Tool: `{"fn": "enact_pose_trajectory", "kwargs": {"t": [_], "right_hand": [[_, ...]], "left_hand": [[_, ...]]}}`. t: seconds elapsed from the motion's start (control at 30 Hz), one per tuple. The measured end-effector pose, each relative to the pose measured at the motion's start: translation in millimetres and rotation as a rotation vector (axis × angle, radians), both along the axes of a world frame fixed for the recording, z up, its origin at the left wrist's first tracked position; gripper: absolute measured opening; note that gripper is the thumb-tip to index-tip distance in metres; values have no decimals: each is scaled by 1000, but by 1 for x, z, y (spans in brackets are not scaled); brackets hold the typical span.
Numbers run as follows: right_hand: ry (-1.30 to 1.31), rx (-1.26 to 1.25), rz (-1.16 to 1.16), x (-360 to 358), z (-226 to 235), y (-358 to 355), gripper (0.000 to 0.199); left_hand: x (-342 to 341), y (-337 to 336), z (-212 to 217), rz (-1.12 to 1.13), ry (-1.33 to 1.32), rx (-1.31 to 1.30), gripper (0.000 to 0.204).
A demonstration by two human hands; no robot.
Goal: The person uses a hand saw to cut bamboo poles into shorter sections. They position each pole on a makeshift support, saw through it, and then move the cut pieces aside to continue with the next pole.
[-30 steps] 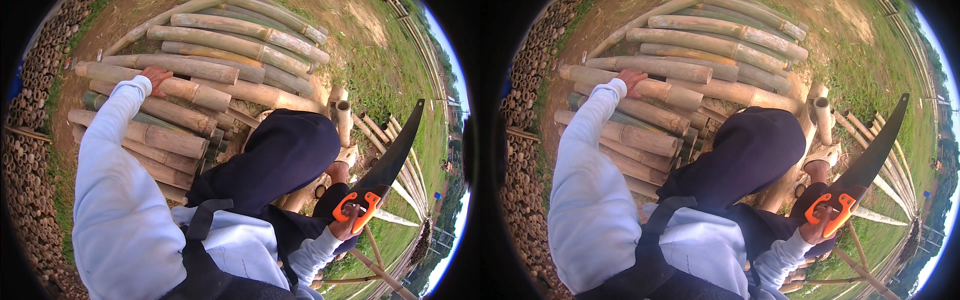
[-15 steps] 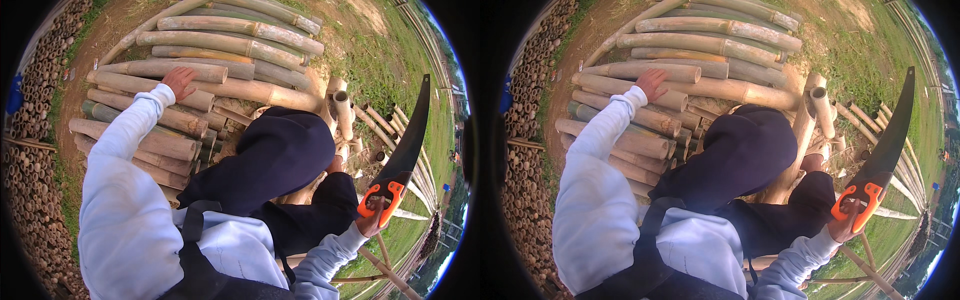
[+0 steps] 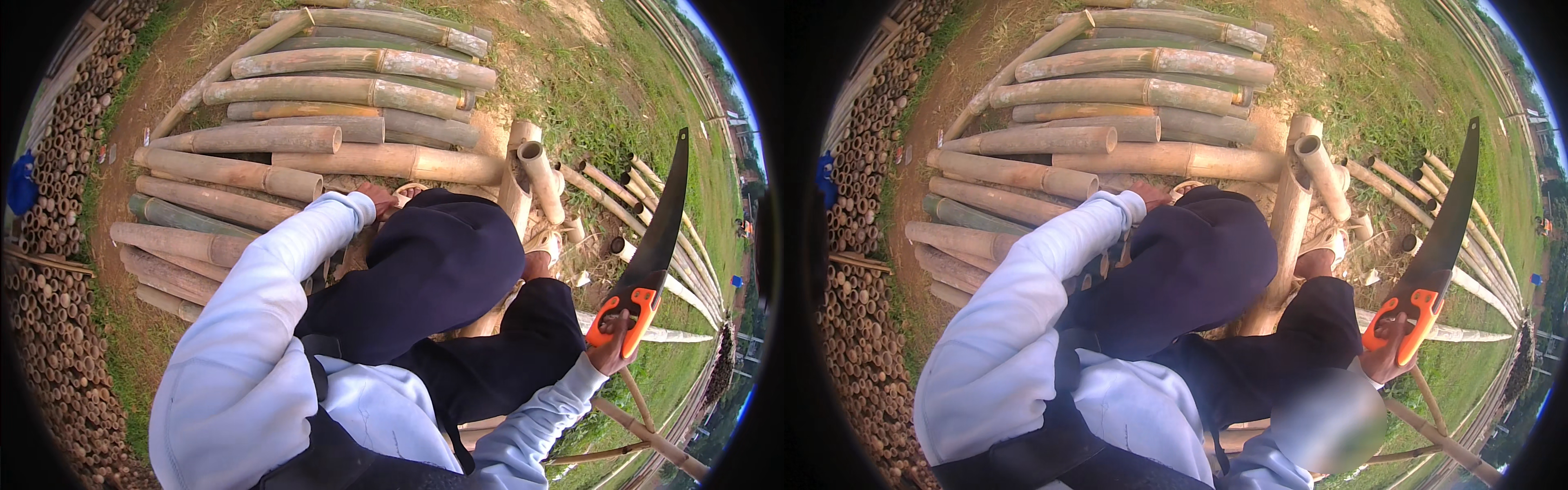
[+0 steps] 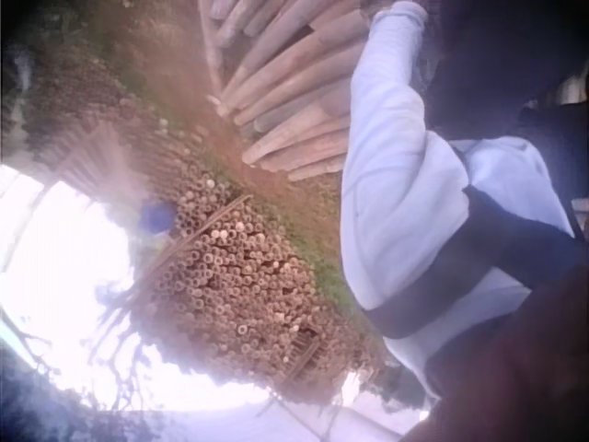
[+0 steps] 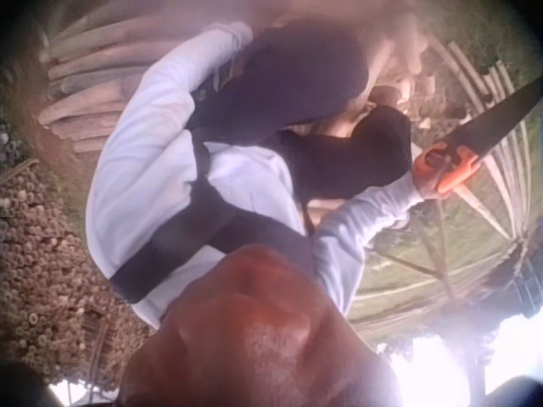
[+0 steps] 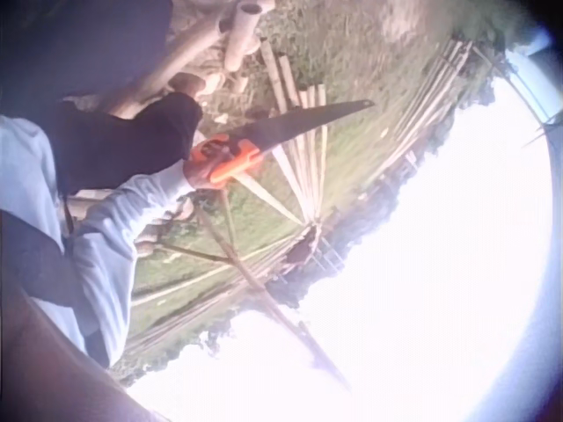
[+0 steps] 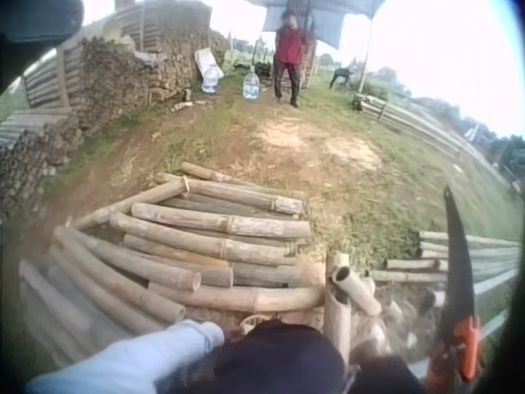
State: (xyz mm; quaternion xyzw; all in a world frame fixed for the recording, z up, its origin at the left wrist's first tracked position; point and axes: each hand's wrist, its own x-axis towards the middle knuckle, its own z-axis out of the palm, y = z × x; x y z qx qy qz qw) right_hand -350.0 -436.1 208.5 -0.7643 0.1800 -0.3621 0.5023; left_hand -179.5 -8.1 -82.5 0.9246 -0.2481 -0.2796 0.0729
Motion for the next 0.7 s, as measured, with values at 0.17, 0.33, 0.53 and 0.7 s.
{"fn": "enact_pose_trajectory", "kwargs": {"t": [0.17,0.33,0.53,0.7], "right_hand": [[-26,7,-45,-10,-5,-5,25],[-66,78,-2,-11,-7,-8,25],[-137,122,-43,-12,-8,-6,23],[-205,123,-81,1,-4,9,13]], "left_hand": [[22,-7,50,-11,-478,-236,35],[41,-56,127,24,-571,-316,37],[53,-93,183,17,-437,-320,53],[61,-72,228,122,-525,-444,51]]}}
